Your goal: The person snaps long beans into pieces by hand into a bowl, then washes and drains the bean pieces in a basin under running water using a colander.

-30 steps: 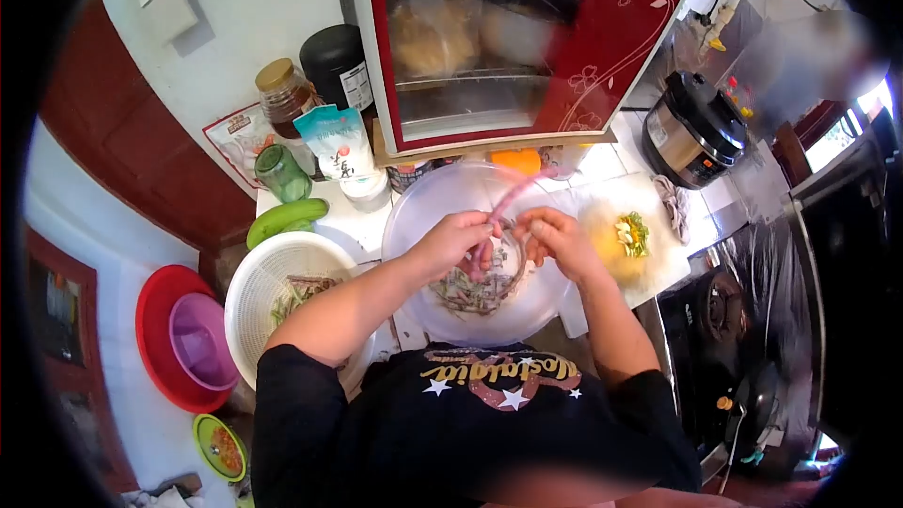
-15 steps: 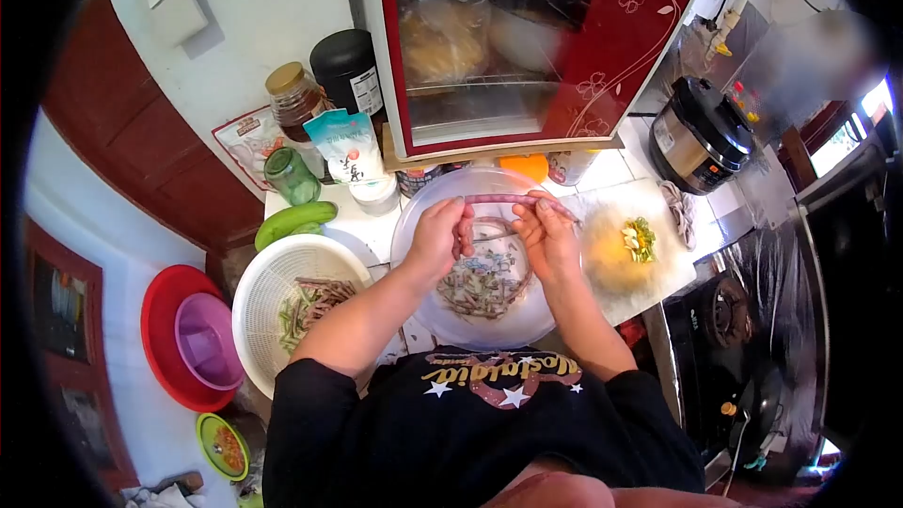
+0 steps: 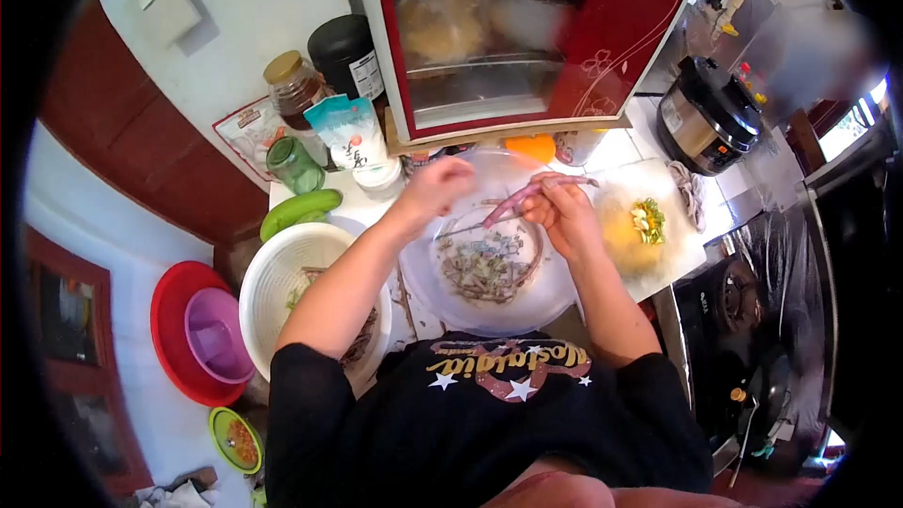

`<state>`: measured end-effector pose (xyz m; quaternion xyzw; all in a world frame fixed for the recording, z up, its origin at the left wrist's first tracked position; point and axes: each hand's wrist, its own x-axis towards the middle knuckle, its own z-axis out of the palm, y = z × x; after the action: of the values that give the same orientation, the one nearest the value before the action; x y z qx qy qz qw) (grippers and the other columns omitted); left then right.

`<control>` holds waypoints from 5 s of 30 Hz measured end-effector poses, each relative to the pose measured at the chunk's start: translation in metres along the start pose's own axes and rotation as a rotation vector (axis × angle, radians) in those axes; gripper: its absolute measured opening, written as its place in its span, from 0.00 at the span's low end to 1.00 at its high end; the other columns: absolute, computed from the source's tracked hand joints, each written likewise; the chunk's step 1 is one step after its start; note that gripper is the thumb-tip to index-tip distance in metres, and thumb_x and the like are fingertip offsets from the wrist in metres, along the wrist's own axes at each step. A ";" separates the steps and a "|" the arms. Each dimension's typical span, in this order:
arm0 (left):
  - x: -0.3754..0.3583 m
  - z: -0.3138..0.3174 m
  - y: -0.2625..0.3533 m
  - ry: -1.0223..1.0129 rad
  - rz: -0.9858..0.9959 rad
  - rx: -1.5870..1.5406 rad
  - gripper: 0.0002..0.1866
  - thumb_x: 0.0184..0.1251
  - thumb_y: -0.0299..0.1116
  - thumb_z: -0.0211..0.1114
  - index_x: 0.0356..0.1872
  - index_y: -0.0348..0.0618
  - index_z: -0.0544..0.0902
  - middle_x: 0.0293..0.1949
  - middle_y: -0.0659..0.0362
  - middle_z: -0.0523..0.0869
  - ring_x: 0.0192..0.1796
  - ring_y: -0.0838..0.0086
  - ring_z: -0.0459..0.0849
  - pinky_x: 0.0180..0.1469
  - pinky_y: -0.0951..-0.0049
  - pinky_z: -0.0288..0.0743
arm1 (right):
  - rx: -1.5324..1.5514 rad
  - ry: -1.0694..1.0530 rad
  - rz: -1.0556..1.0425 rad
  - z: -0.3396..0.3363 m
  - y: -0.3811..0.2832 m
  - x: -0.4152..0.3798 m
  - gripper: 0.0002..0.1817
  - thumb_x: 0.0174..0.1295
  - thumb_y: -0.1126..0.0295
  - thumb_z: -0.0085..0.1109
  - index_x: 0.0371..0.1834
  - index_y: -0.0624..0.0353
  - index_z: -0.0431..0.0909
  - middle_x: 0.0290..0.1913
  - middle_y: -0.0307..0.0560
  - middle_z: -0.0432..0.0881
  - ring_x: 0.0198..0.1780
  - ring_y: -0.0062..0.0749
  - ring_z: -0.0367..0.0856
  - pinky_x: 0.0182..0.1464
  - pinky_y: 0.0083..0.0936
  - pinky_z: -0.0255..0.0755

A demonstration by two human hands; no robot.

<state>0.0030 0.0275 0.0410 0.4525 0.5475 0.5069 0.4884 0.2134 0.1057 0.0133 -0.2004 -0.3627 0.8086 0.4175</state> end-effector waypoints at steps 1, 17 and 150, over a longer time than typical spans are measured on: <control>-0.001 0.008 0.003 0.008 -0.011 0.002 0.07 0.63 0.35 0.54 0.33 0.43 0.72 0.23 0.65 0.74 0.20 0.84 0.68 0.19 0.82 0.59 | -0.060 -0.042 0.026 0.004 0.003 0.004 0.10 0.63 0.71 0.47 0.42 0.66 0.70 0.31 0.49 0.78 0.30 0.29 0.80 0.30 0.21 0.77; -0.003 0.002 -0.011 -0.165 -0.030 0.094 0.06 0.58 0.28 0.57 0.36 0.38 0.73 0.22 0.64 0.74 0.18 0.85 0.67 0.19 0.85 0.58 | -0.395 -0.168 0.376 0.012 0.016 -0.003 0.06 0.58 0.70 0.54 0.30 0.61 0.75 0.16 0.39 0.73 0.13 0.18 0.66 0.13 0.13 0.57; -0.020 0.039 -0.018 -0.154 0.268 0.659 0.13 0.50 0.25 0.63 0.39 0.39 0.74 0.28 0.56 0.80 0.27 0.68 0.79 0.32 0.73 0.72 | -0.512 0.007 0.236 0.017 0.023 0.007 0.07 0.58 0.69 0.48 0.26 0.59 0.70 0.17 0.39 0.72 0.14 0.18 0.66 0.13 0.15 0.57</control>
<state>0.0436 0.0112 0.0242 0.6903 0.5789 0.3273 0.2852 0.1865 0.0956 0.0066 -0.3431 -0.5278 0.7331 0.2576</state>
